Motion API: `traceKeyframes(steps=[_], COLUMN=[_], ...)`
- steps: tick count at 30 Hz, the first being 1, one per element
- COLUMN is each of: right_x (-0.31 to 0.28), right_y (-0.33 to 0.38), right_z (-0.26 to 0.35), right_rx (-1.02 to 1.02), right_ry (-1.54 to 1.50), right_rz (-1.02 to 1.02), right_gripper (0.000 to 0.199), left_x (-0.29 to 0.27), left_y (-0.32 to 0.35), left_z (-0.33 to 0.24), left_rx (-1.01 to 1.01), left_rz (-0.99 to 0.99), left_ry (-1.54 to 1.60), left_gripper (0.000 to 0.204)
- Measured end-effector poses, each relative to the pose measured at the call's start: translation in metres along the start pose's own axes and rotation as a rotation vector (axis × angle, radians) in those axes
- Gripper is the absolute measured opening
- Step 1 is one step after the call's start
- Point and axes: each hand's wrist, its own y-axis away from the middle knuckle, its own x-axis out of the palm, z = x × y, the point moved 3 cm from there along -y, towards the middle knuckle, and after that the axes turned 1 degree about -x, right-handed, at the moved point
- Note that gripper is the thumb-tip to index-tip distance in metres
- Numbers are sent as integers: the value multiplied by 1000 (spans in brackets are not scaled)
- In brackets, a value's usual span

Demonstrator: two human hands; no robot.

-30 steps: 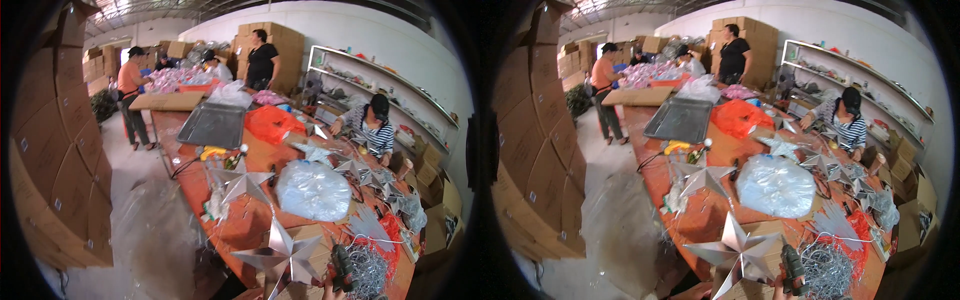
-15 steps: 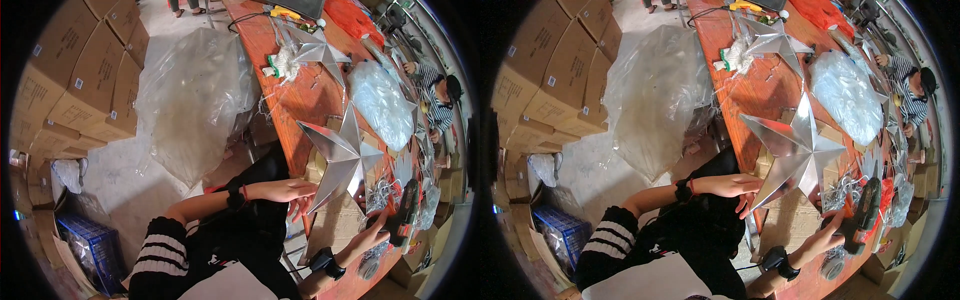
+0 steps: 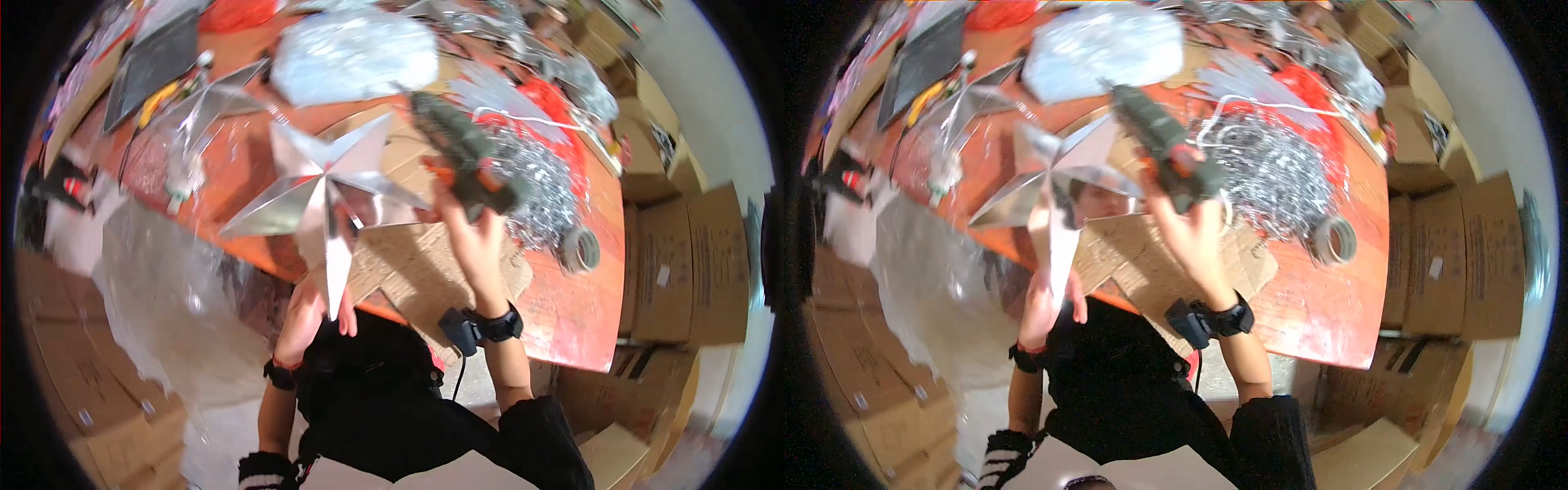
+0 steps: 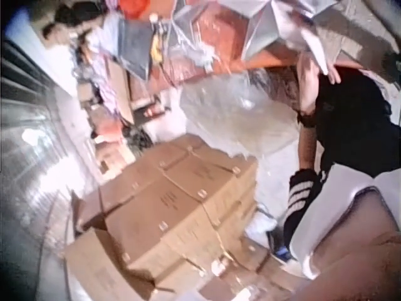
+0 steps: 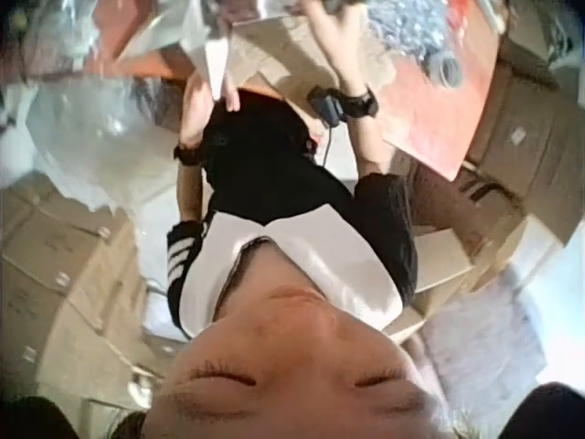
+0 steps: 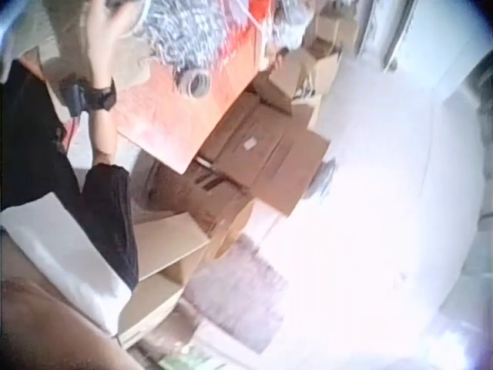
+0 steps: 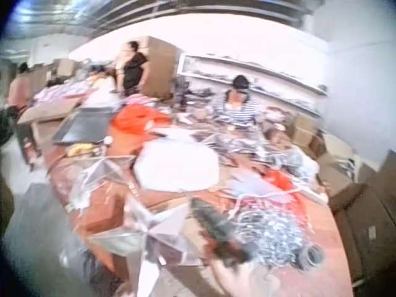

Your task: Assembling large silver decorative stars using a glue gun and silver trim.

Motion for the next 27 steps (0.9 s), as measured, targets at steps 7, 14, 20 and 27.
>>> traceKeyframes(steps=[7, 14, 20, 27], right_x=[-10, -7, -9, 8], right_y=[1, 8, 17, 14], right_z=[-5, -11, 7, 10], right_rx=[-152, -181, -132, -218], right_ry=[70, 91, 74, 16], right_rz=[49, -30, -132, -36], right_gripper=[25, 19, 13, 20], left_x=[3, -3, -7, -34], left_y=[5, 10, 13, 41], left_z=[10, 6, -2, -37], left_rx=[-10, 40, 140, 423], left_rz=[-20, -40, -210, -580], left_ry=[-55, -121, -101, -498], left_gripper=[50, 38, 33, 27])
